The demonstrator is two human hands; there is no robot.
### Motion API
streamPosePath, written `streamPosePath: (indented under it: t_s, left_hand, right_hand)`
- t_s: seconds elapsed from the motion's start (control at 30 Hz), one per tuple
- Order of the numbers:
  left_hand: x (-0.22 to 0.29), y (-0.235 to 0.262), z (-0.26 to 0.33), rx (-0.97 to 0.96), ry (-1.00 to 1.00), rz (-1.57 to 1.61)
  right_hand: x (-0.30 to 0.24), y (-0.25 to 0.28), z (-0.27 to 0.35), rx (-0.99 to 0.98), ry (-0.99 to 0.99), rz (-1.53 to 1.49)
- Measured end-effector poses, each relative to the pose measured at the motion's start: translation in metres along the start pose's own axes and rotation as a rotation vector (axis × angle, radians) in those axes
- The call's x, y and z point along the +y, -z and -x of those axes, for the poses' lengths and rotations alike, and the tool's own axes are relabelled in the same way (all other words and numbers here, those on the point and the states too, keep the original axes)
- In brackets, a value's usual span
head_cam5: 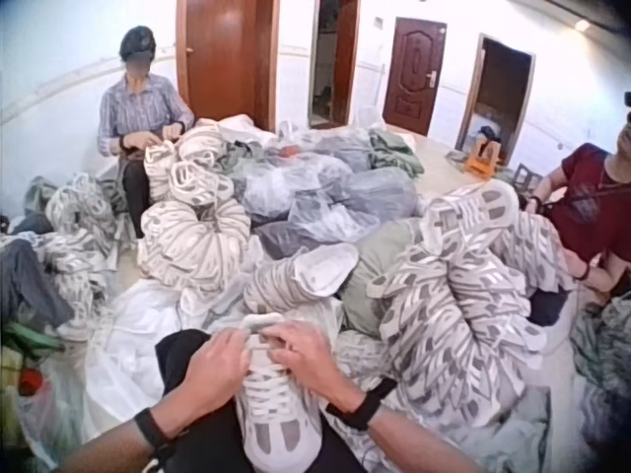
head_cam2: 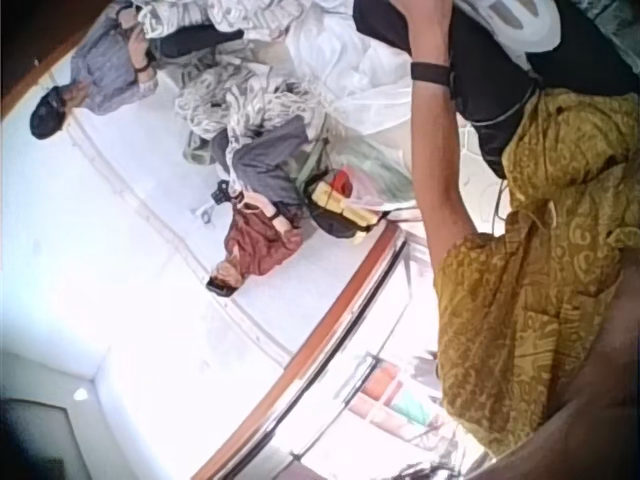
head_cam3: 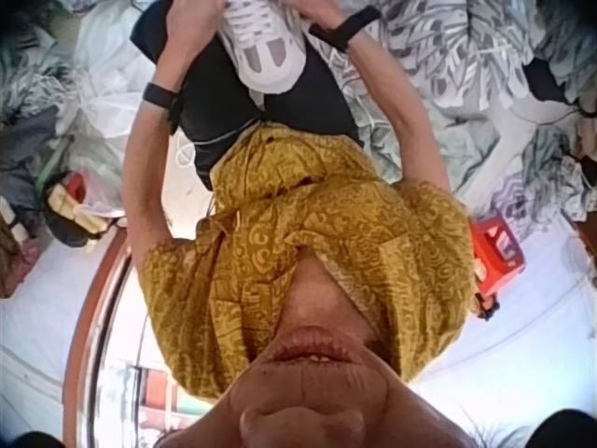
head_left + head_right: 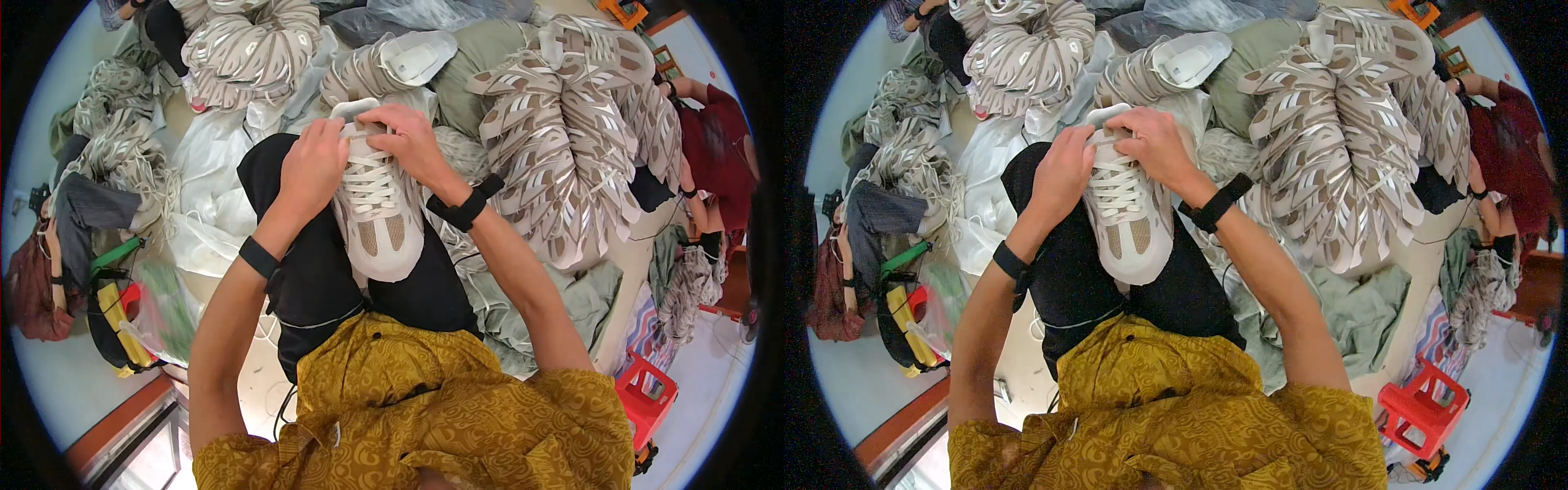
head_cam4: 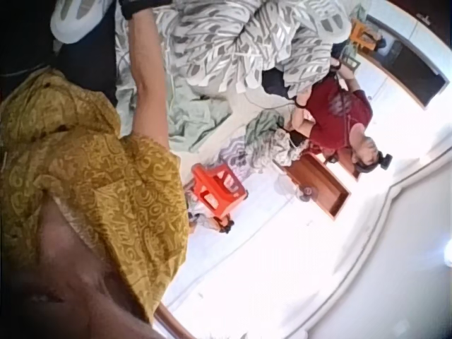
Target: The recorder is lacing a white sneaker while sitting on the floor surrounded by shoe components.
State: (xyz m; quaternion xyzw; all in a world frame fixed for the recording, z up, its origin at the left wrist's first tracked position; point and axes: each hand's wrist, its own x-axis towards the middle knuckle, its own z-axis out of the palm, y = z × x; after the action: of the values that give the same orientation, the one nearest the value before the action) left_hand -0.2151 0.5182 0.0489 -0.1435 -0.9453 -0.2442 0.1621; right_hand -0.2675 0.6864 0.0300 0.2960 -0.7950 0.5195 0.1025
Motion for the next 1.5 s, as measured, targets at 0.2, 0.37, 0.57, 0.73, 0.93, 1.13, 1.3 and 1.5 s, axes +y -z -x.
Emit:
streamPosePath:
  t_s: [0.2, 0.37, 0.57, 0.73, 0.93, 1.13, 1.3, 1.5]
  left_hand:
    - [-0.002, 0.006, 0.000, -0.078, 0.043, 0.012]
    - [-0.004, 0.021, -0.006, -0.216, 0.092, 0.279]
    - [-0.008, 0.041, 0.000, -0.245, -0.082, 0.180]
    - [0.000, 0.038, -0.008, -0.211, -0.193, 0.067]
    - [-0.001, 0.038, -0.017, -0.238, -0.250, 0.063]
    - [0.007, 0.056, -0.028, -0.371, -0.173, 0.048]
    - [0.006, 0.076, -0.032, -0.482, -0.055, 0.077]
    - [-0.013, 0.124, -0.025, -0.701, 0.330, 0.484]
  right_hand:
    - [-0.002, 0.005, 0.000, -0.089, -0.005, -0.038]
    - [-0.004, 0.009, 0.003, -0.045, -0.123, -0.136]
    - [0.010, 0.049, 0.023, -0.059, -0.301, -0.286]
    - [0.018, 0.046, 0.029, -0.088, -0.296, 0.032]
    - [0.024, 0.030, 0.019, -0.048, -0.092, 0.191]
    - [0.022, 0.027, 0.013, -0.099, -0.117, 0.397]
    - [0.035, 0.033, 0.012, -0.219, -0.291, 0.338]
    - [0.050, 0.038, 0.025, -0.224, -0.375, 0.162]
